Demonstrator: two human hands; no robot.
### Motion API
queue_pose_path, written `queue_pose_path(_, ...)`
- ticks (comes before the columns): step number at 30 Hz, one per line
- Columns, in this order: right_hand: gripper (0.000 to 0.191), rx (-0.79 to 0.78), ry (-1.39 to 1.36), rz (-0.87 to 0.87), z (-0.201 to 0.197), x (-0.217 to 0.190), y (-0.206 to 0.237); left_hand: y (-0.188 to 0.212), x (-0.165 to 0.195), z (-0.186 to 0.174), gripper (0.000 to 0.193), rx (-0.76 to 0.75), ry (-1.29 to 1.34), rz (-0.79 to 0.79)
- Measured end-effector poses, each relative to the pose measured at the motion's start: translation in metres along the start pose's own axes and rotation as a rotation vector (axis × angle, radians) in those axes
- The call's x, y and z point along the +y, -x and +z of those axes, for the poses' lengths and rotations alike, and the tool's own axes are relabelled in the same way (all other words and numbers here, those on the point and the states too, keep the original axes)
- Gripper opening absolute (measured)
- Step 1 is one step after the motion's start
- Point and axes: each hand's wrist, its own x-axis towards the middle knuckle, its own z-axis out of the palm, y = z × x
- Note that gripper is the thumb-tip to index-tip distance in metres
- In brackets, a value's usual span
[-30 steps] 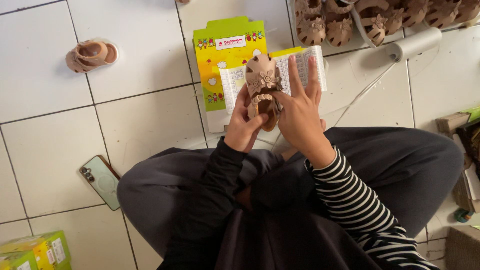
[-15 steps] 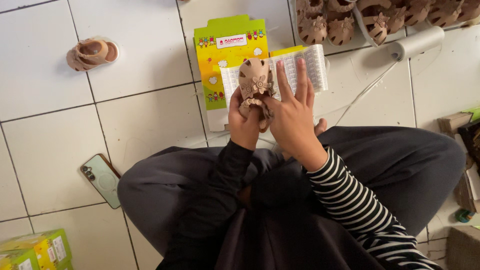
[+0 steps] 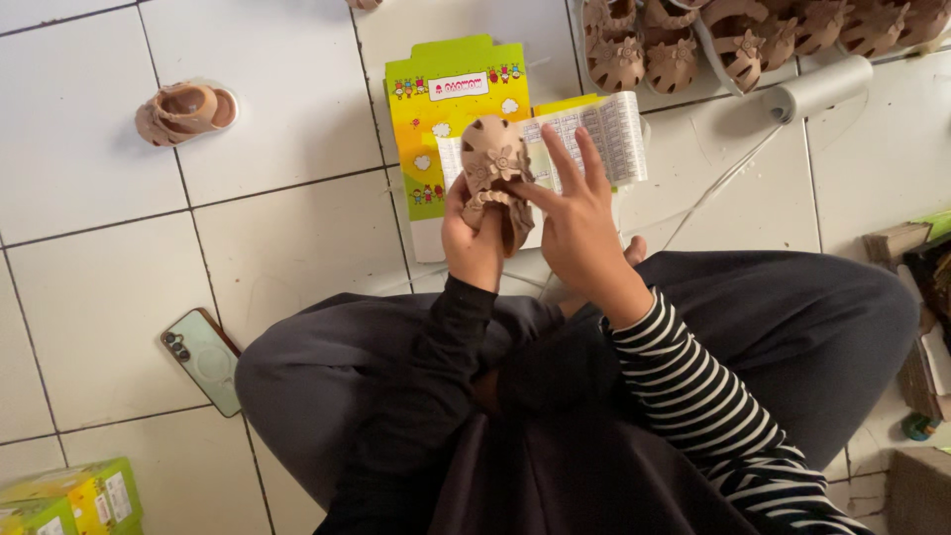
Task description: The person sits on the workshop floor, gathers scattered children's sandals, pairs them, and adjusts the straps and flower decorations on each sandal. They place paired sandals onto shoe boxes and check them against a printed size chart on the box lid.
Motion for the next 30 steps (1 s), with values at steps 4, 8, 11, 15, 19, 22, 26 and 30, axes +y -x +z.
queue_pose_path(4,0.048,0.003,-0.028,0.038,-0.003,0.003,-0.002,0.005,-0.001,0.002,0.066,-0.124,0.126,-0.018)
queue_pose_path(8,0.045,-0.051,-0.078,0.091,-0.015,0.005,-0.008,0.009,0.004,0.002,0.077,-0.249,0.130,0.001)
queue_pose_path(11,0.034,-0.043,-0.156,0.057,-0.024,0.003,-0.008,0.009,0.010,0.002,0.076,-0.294,0.134,-0.015)
queue_pose_path(15,0.033,0.026,0.001,0.061,-0.021,-0.004,-0.007,0.009,0.018,0.004,0.078,-0.312,0.213,-0.220)
queue_pose_path(19,0.027,0.077,0.080,0.122,-0.013,-0.004,-0.005,0.013,0.022,0.005,0.083,-0.378,0.235,-0.141)
queue_pose_path(22,0.028,0.084,0.079,0.165,-0.009,0.000,-0.004,0.014,0.022,0.007,0.084,-0.402,0.223,-0.108)
queue_pose_path(26,0.029,0.080,0.106,0.161,-0.007,0.003,-0.003,0.013,0.020,0.009,0.083,-0.402,0.235,-0.175)
queue_pose_path(30,0.023,0.012,-0.181,0.141,-0.017,0.006,-0.007,0.008,0.021,0.005,0.083,-0.369,0.160,-0.148)
